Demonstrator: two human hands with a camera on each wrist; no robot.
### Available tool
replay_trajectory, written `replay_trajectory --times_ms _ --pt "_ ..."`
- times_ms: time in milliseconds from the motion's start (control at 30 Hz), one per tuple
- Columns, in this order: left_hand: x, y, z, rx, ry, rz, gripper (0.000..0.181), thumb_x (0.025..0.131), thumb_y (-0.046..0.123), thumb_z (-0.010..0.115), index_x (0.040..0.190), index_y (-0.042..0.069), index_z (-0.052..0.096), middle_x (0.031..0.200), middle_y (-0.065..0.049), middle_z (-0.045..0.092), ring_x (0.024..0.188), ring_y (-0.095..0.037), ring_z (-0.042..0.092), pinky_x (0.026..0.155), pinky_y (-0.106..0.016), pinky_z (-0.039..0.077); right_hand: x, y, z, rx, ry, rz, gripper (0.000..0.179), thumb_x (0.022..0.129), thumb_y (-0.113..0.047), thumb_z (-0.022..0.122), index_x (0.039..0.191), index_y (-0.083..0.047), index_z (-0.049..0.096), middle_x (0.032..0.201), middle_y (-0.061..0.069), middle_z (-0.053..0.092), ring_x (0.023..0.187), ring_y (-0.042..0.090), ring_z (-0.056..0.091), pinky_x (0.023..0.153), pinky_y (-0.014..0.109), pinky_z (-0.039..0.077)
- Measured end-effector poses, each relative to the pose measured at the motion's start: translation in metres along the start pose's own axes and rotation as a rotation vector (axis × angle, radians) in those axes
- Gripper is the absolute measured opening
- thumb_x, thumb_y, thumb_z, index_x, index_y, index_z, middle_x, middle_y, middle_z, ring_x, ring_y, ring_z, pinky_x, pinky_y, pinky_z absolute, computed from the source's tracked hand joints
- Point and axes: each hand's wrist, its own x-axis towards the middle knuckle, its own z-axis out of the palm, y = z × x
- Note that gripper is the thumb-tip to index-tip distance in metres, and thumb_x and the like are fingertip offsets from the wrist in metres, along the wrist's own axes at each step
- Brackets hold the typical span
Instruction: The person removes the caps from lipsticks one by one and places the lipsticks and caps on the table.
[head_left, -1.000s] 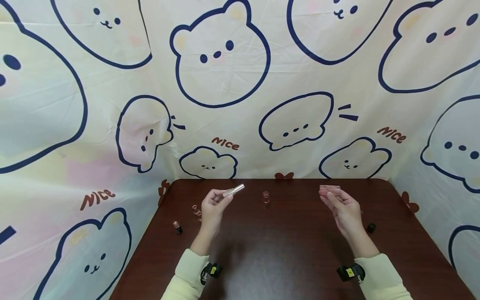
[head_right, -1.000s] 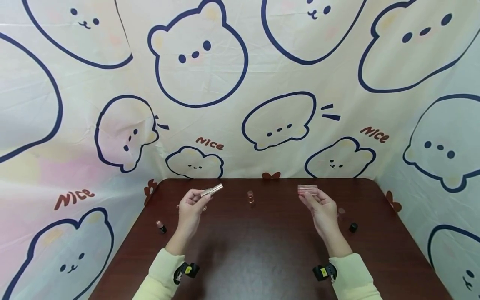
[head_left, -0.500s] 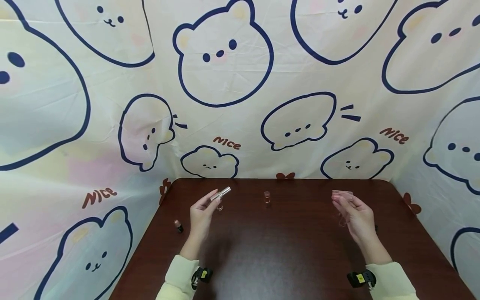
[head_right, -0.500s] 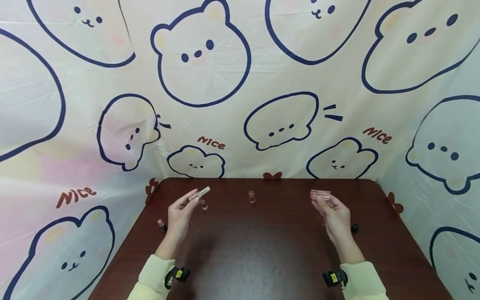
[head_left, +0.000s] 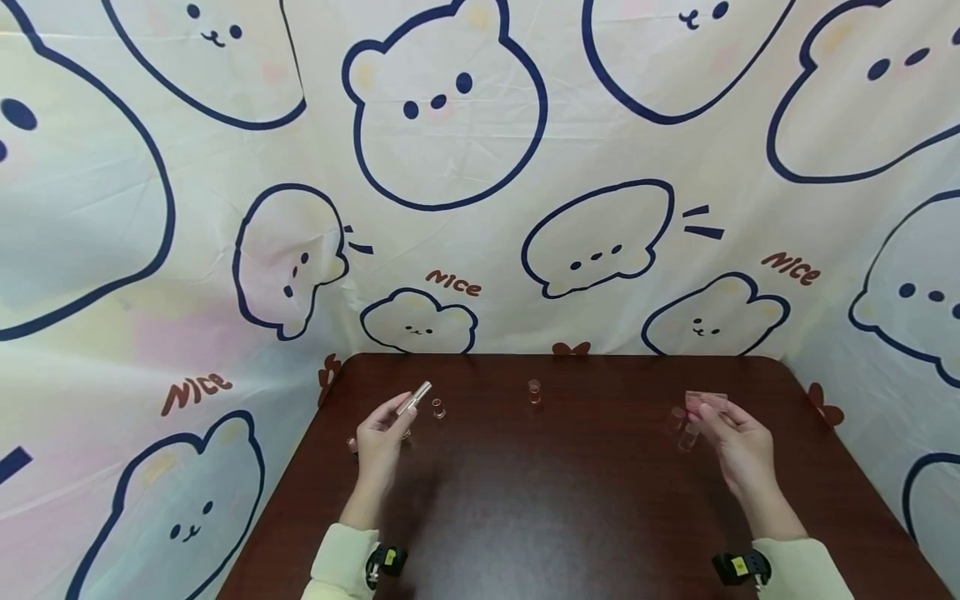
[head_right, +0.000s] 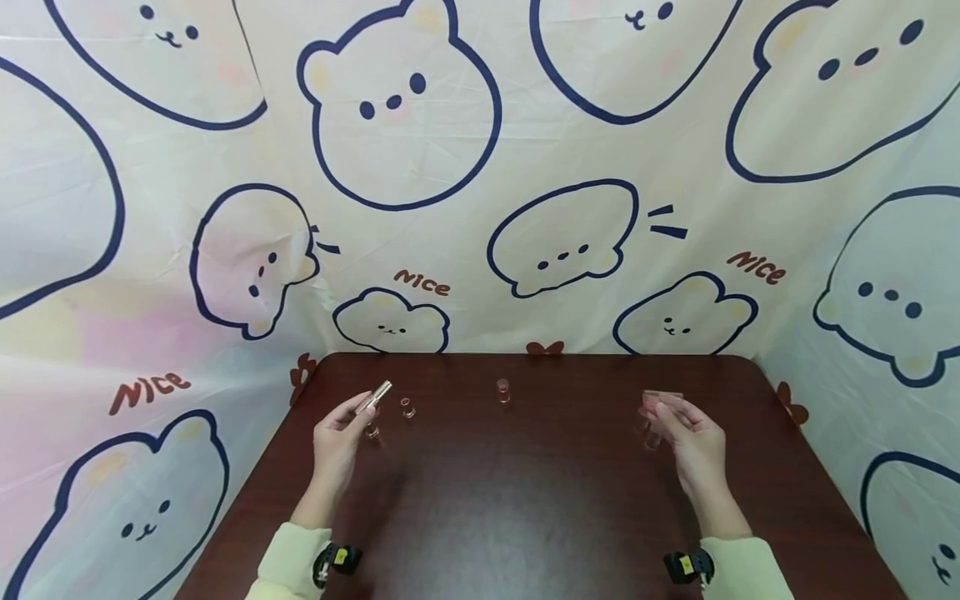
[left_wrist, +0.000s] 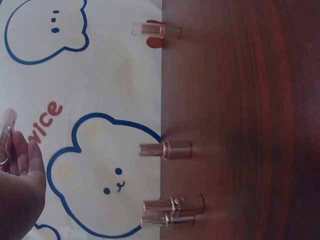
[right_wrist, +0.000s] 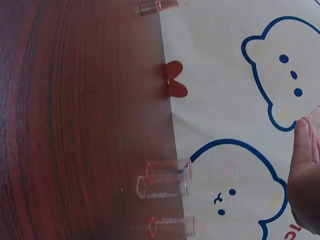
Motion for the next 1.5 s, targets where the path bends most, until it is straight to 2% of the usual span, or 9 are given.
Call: replay_trajectory --times_ms 300,433,567,800,933,1067,1200,1333,1500 --pt "-0.002 -0.012 -0.014 0.008 0.07 0.016 0.026 0.086 -0.005 0.07 0.11 -0.013 0.065 0.091 -0.003 0.069 0.082 -0.009 0.066 0.07 -0.018 0.053 -0.004 0.002 -0.016 -0.12 0.103 0.018 0.032 0.088 -0.014 0.071 0.115 0.002 0.068 0.099 -0.003 0.072 0.09 0.009 0.07 0.078 0.026 0.052" --pt "-0.002 -0.017 -0.019 0.026 0.108 0.009 0.026 0.085 -0.007 0.069 0.109 -0.014 0.063 0.095 -0.007 0.069 0.085 -0.007 0.066 0.075 -0.017 0.052 -0.003 -0.001 -0.025 -0.188 0.163 0.047 0.026 0.086 -0.018 0.073 0.108 -0.005 0.072 0.09 -0.007 0.073 0.081 0.006 0.07 0.07 0.02 0.054" --pt "-0.002 -0.022 -0.023 0.057 0.14 -0.006 0.025 0.084 -0.008 0.069 0.107 -0.014 0.062 0.099 -0.011 0.068 0.085 -0.007 0.065 0.074 -0.017 0.052 -0.003 -0.003 -0.034 -0.257 0.17 0.066 0.027 0.087 -0.022 0.073 0.11 -0.008 0.071 0.088 -0.01 0.073 0.078 0.003 0.069 0.068 0.017 0.053" --pt "-0.003 -0.03 -0.032 0.121 0.165 -0.027 0.028 0.083 -0.005 0.072 0.108 -0.012 0.061 0.099 -0.013 0.065 0.084 -0.007 0.063 0.07 -0.015 0.051 -0.004 0.003 -0.046 -0.646 0.227 0.104 0.042 0.092 -0.036 0.066 0.119 -0.004 0.065 0.086 -0.017 0.068 0.075 -0.009 0.062 0.063 0.011 0.048" --pt "-0.002 -0.033 -0.035 0.143 0.174 -0.04 0.03 0.082 -0.005 0.073 0.108 -0.011 0.061 0.1 -0.015 0.063 0.083 -0.006 0.063 0.069 -0.015 0.051 -0.003 0.008 -0.048 -0.877 0.281 0.111 0.057 0.092 -0.045 0.063 0.126 0.0 0.06 0.103 0.004 0.071 0.072 -0.013 0.054 0.06 0.014 0.046" --pt "-0.001 -0.035 -0.038 0.153 0.174 -0.052 0.032 0.083 -0.005 0.072 0.113 -0.009 0.062 0.104 -0.017 0.062 0.085 -0.005 0.063 0.07 -0.015 0.051 -0.003 0.015 -0.048 -1.032 0.318 0.041 0.053 0.092 -0.04 0.065 0.121 0.005 0.062 0.114 0.024 0.066 0.077 0.007 0.063 0.057 0.017 0.043" --pt "-0.001 -0.039 -0.039 0.174 0.18 -0.047 0.034 0.084 -0.004 0.071 0.117 -0.01 0.063 0.109 -0.021 0.063 0.087 -0.003 0.063 0.072 -0.013 0.05 -0.004 0.023 -0.047 -1.136 0.329 -0.078 0.04 0.092 -0.026 0.069 0.113 0.008 0.066 0.104 0.027 0.067 0.09 0.036 0.067 0.058 0.025 0.047" --pt "-0.001 -0.042 -0.041 0.185 0.205 -0.045 0.033 0.084 -0.003 0.071 0.116 -0.01 0.064 0.108 -0.02 0.065 0.086 -0.001 0.063 0.071 -0.013 0.05 -0.005 0.031 -0.046 -1.192 0.328 -0.148 0.033 0.09 -0.018 0.071 0.109 0.009 0.067 0.097 0.027 0.068 0.088 0.04 0.067 0.064 0.043 0.052" --pt "-0.001 -0.048 -0.044 0.213 0.22 -0.042 0.031 0.085 -0.002 0.071 0.115 -0.008 0.065 0.108 -0.02 0.065 0.086 0.001 0.062 0.072 -0.013 0.05 -0.005 0.036 -0.045 -1.232 0.312 -0.16 0.033 0.09 -0.016 0.07 0.108 0.012 0.065 0.093 0.029 0.067 0.084 0.043 0.065 0.068 0.054 0.049"
